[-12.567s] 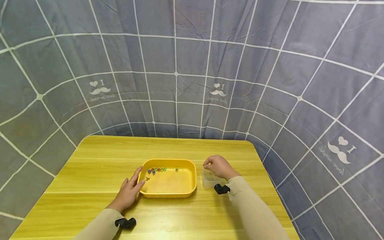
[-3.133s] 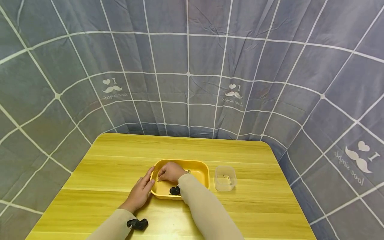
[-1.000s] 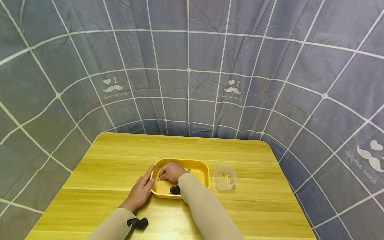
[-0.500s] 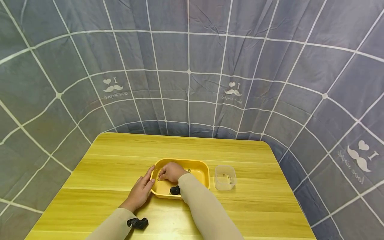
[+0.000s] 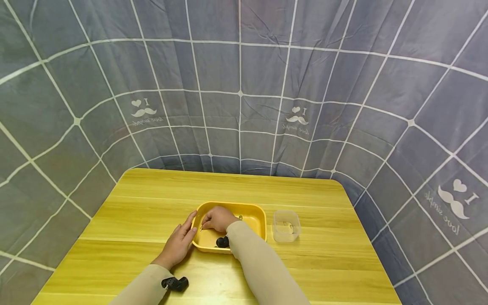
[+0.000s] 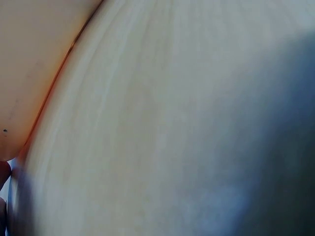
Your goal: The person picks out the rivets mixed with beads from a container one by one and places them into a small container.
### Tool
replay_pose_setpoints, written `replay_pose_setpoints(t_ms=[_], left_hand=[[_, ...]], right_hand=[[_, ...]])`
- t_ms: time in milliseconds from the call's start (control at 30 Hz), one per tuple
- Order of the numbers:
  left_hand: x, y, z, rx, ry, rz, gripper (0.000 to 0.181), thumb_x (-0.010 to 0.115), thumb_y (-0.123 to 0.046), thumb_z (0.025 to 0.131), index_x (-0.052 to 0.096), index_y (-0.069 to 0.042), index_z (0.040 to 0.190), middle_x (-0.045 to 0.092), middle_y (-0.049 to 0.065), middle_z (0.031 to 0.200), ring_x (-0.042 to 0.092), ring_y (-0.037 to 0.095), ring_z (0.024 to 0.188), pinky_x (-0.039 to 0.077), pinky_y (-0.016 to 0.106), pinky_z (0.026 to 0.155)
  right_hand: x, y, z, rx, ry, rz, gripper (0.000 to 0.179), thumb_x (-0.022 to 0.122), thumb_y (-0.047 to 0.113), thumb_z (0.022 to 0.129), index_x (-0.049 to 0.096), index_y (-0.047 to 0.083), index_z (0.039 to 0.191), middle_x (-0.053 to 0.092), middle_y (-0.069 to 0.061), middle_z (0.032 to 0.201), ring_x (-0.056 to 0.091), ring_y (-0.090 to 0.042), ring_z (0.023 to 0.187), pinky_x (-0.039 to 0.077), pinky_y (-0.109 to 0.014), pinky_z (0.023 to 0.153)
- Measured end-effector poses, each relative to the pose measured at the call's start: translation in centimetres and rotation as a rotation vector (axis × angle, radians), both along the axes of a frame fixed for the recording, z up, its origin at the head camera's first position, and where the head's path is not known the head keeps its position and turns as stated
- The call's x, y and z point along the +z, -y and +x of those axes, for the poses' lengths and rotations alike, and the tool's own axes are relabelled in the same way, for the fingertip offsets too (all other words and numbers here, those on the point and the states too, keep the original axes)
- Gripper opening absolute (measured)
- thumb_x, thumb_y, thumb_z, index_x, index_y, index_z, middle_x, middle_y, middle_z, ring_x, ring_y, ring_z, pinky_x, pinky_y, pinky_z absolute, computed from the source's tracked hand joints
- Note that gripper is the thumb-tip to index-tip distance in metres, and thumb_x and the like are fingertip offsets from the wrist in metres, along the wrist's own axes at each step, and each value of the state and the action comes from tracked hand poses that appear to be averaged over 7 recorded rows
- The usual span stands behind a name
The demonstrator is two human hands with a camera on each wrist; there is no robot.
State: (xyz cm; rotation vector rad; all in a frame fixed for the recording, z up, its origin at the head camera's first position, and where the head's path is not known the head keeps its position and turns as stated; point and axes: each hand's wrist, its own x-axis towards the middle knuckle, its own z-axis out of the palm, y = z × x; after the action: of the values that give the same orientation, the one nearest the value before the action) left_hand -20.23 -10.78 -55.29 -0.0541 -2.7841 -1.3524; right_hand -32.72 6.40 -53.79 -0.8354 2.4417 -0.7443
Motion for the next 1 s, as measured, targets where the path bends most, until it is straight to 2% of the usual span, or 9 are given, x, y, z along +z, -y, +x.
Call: replay_pose_setpoints(t_ms=[1000], left_hand=[[-0.39, 0.17, -0.11, -0.012, -0.037, 0.002, 0.057, 0.048, -0.03, 0.113, 0.034, -0.025, 0.167, 0.046, 0.009, 0.165, 0.052, 0.038, 0.146, 0.016, 0.065, 0.131]], right_hand=[[0.17, -0.09, 0.51, -0.03, 0.009, 0.006, 0.009, 0.077, 0.028, 0.098, 0.082, 0.026, 0.09, 0.071, 0.019, 0.08, 0.053, -0.002, 0.069, 0.045, -0.018, 0.069]])
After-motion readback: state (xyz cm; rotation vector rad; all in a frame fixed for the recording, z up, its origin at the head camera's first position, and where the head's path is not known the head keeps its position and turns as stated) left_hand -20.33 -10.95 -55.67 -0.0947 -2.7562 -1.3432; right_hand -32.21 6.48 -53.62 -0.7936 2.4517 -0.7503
